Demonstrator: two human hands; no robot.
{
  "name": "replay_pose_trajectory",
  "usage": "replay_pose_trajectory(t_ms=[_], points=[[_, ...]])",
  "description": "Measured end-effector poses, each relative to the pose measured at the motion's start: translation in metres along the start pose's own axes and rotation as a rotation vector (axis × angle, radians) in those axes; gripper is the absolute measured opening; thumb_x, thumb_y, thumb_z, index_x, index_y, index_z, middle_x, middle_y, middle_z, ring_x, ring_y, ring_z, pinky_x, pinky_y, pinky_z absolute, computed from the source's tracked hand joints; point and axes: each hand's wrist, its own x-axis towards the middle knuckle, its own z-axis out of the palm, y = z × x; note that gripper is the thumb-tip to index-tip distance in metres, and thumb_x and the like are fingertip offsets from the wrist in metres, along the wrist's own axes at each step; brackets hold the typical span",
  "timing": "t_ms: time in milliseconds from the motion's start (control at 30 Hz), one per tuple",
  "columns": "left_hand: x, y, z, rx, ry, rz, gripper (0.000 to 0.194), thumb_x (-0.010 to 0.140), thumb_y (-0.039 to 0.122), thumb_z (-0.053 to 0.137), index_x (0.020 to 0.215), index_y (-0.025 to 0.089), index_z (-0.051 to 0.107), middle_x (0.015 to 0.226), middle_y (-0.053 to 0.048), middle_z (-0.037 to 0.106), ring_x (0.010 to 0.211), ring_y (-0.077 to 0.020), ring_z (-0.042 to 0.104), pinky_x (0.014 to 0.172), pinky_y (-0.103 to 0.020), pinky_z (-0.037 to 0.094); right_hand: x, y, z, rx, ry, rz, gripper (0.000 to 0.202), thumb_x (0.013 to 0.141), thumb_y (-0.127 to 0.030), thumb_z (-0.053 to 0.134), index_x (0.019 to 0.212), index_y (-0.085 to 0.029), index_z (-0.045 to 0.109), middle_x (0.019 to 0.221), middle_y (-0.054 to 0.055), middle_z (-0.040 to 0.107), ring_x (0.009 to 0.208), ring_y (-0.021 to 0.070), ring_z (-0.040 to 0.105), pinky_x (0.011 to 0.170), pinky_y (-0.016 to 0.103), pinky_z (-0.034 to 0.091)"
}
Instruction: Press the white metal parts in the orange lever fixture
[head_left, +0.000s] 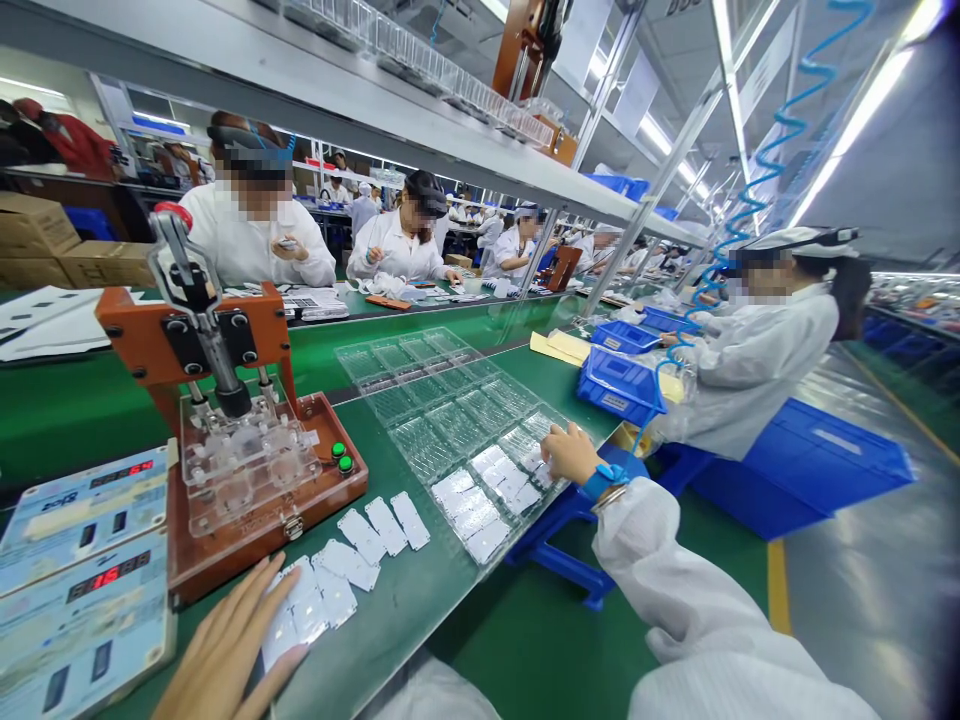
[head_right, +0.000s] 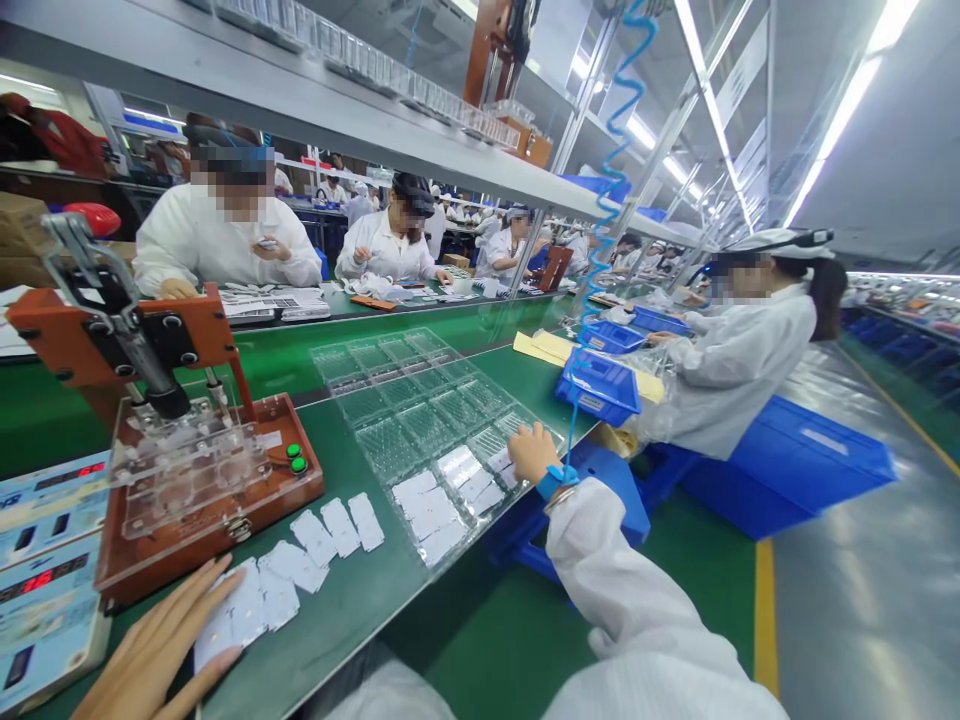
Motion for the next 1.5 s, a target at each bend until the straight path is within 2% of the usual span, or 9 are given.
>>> replay_pose_trajectory(t_ms=[100,400,533,633,700,867,1100,1300,1500], points=[[0.001,0.001,0.000,0.007,-0.003,-0.001,0.054,0.091,0.044,0.041,0.143,0.029,0.035,0.148,-0.003,0.033,0.132,-0.0296,0.037,0.099,-0.046,0.045,0.001,0.001,0.000,-0.015,0.035,-0.045,0.021,0.060,-0.017,0.077,0.080,-0.020,0.071,0.104,0.011,0.058,0.103,0.0335,0.046,0.077,0.037,0.038],[0.002,0.003,-0.001,-0.025,-0.031,-0.037,0.053,0.091,0.043,0.043,0.142,0.030,0.037,0.148,-0.002,0.032,0.132,-0.0297,0.037,0.096,-0.045,0.048,0.011,0.001,-0.003,0.048,0.165,-0.174,0.021,0.071,-0.028,0.072,0.091,-0.021,0.071,0.115,0.010,0.054,0.104,0.0288,0.044,0.083,0.036,0.037],[0.001,0.001,-0.001,-0.018,-0.018,-0.026,0.053,0.091,0.045,0.043,0.142,0.031,0.037,0.148,-0.002,0.033,0.132,-0.0301,0.037,0.098,-0.046,0.046,0.010,0.007,-0.005,0.076,0.171,-0.196,0.018,0.075,-0.032,0.069,0.090,-0.022,0.071,0.120,0.009,0.053,0.104,0.0268,0.043,0.084,0.034,0.036],[0.001,0.000,0.002,-0.008,-0.019,-0.020,0.054,0.091,0.045,0.042,0.143,0.031,0.035,0.149,-0.002,0.032,0.133,-0.0301,0.037,0.098,-0.047,0.045,0.007,0.017,-0.006,0.067,0.155,-0.167,0.015,0.076,-0.033,0.069,0.084,-0.021,0.071,0.115,0.010,0.055,0.100,0.0271,0.045,0.079,0.034,0.036],[0.001,-0.002,0.004,0.001,-0.028,-0.020,0.055,0.091,0.046,0.041,0.143,0.030,0.034,0.149,-0.002,0.031,0.133,-0.0302,0.036,0.098,-0.047,0.046,0.005,0.021,-0.005,0.051,0.136,-0.144,0.016,0.073,-0.032,0.071,0.085,-0.021,0.072,0.111,0.009,0.057,0.098,0.0276,0.046,0.076,0.034,0.037],[0.001,-0.005,0.005,0.013,-0.028,-0.011,0.055,0.091,0.046,0.041,0.144,0.031,0.033,0.150,-0.001,0.030,0.133,-0.0299,0.035,0.098,-0.046,0.046,0.004,0.015,0.005,-0.001,0.102,-0.117,0.035,0.067,-0.025,0.076,0.101,-0.025,0.069,0.108,0.009,0.059,0.097,0.0286,0.049,0.078,0.036,0.039],[0.001,-0.002,0.003,0.001,-0.011,-0.004,0.054,0.091,0.046,0.041,0.143,0.031,0.035,0.149,-0.002,0.032,0.133,-0.0308,0.036,0.098,-0.048,0.045,0.002,0.010,0.015,-0.085,0.175,-0.118,0.027,0.065,-0.015,0.075,0.091,-0.022,0.072,0.112,0.011,0.058,0.105,0.0326,0.046,0.084,0.040,0.041],[-0.001,-0.010,0.010,0.000,-0.040,-0.009,0.056,0.091,0.047,0.042,0.144,0.032,0.031,0.150,-0.001,0.029,0.134,-0.0318,0.035,0.097,-0.048,0.047,0.000,0.009,0.016,-0.124,0.262,-0.125,0.033,0.070,-0.015,0.071,0.102,-0.022,0.069,0.119,0.012,0.054,0.112,0.0346,0.041,0.088,0.043,0.039],[-0.002,-0.013,0.012,0.052,-0.060,0.011,0.057,0.093,0.047,0.039,0.146,0.033,0.024,0.151,-0.001,0.026,0.134,-0.0315,0.034,0.094,-0.048,0.049,0.006,0.005,0.013,-0.128,0.292,-0.156,0.019,0.074,-0.019,0.068,0.093,-0.022,0.070,0.120,0.011,0.054,0.113,0.0337,0.040,0.089,0.042,0.037]])
